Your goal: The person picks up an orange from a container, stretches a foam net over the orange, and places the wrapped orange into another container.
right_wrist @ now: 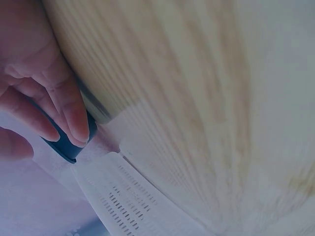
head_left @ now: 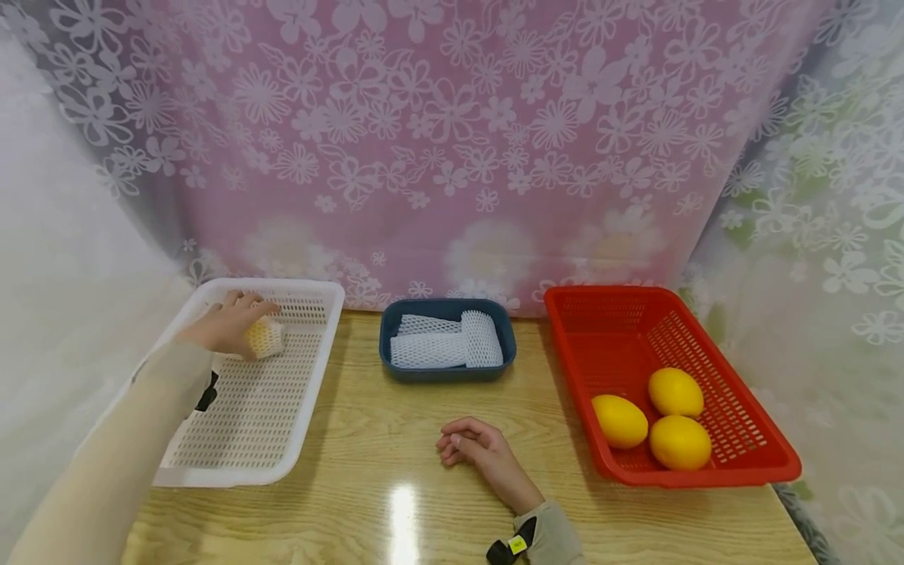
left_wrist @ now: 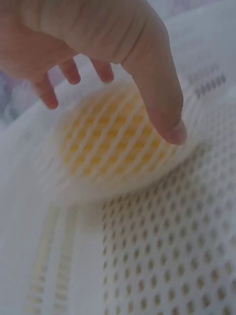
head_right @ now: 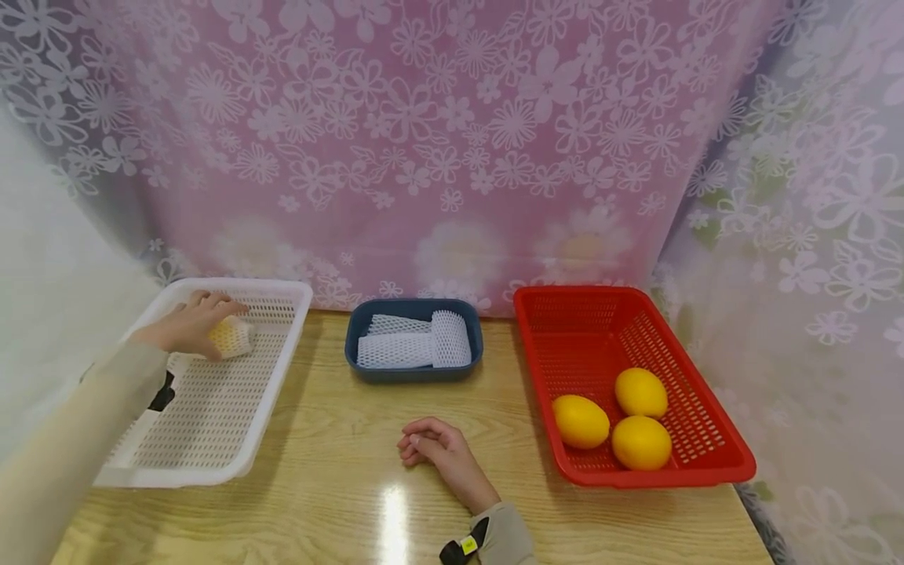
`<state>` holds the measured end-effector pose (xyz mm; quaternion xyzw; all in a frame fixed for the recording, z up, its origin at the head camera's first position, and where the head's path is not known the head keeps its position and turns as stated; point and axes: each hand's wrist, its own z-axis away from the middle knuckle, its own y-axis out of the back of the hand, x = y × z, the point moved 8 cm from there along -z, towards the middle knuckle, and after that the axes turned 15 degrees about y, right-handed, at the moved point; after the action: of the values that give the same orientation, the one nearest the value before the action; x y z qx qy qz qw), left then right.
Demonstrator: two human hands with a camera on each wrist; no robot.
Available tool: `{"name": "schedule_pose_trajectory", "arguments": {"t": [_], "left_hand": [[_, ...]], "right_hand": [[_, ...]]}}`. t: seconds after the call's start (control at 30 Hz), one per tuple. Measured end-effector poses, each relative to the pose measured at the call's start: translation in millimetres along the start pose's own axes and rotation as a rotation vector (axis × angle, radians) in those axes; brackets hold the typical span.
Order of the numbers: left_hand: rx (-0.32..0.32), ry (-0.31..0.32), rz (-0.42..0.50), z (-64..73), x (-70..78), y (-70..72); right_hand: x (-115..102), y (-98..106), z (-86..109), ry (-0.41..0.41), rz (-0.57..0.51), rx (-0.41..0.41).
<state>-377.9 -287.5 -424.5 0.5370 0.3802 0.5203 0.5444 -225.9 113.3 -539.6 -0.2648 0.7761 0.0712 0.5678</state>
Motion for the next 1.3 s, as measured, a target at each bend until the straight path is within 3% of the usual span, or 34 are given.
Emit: {"name": "schedule_pose_trajectory", "arguments": {"t": [0.13,0.23,0.43,0.57,0.77,0.87,1.0,1.13,1.3], "left_hand": [[0.019,0.045,0.024,0.2,28.4,25.6],[0.089,0.054,0.084,2.4,55.6,48.8],[0.198,-0.039,0.255,17.2,114.3,82.9],[0.197,-0.109,0.348,30.9,150.7,91.0],[0.215,-0.168,0.516,52.0,190.5,90.7],[0.198,-0.193,0.630,63.0,208.9,80.9],[0.136,-0.229,0.801,74.6,233.8,52.5],[0.079,-0.252,0.976,80.8,254.0,10.8],[0.036,-0.201,1.185,79.8,269.5,-54.6]], "right_hand": [[-0.7,0.1,0.5,0.001,-0.002,-0.006],[-0.6,0.1,0.6,0.009,-0.005,-0.012],[-0.9,-0.1,0.1,0.014,-0.002,-0.018],[-1.4,0.5,-0.1,0.014,-0.005,-0.014],[-1.3,1.1,0.2,0.018,-0.003,-0.013],[-1.4,0.5,0.5,0.024,-0.003,-0.016],[-3.1,1.1,0.6,0.028,-0.003,-0.008],[-4.8,0.7,-0.2,0.034,-0.007,-0.012],[-5.3,0.7,0.4,0.062,0.001,-0.004]]}}
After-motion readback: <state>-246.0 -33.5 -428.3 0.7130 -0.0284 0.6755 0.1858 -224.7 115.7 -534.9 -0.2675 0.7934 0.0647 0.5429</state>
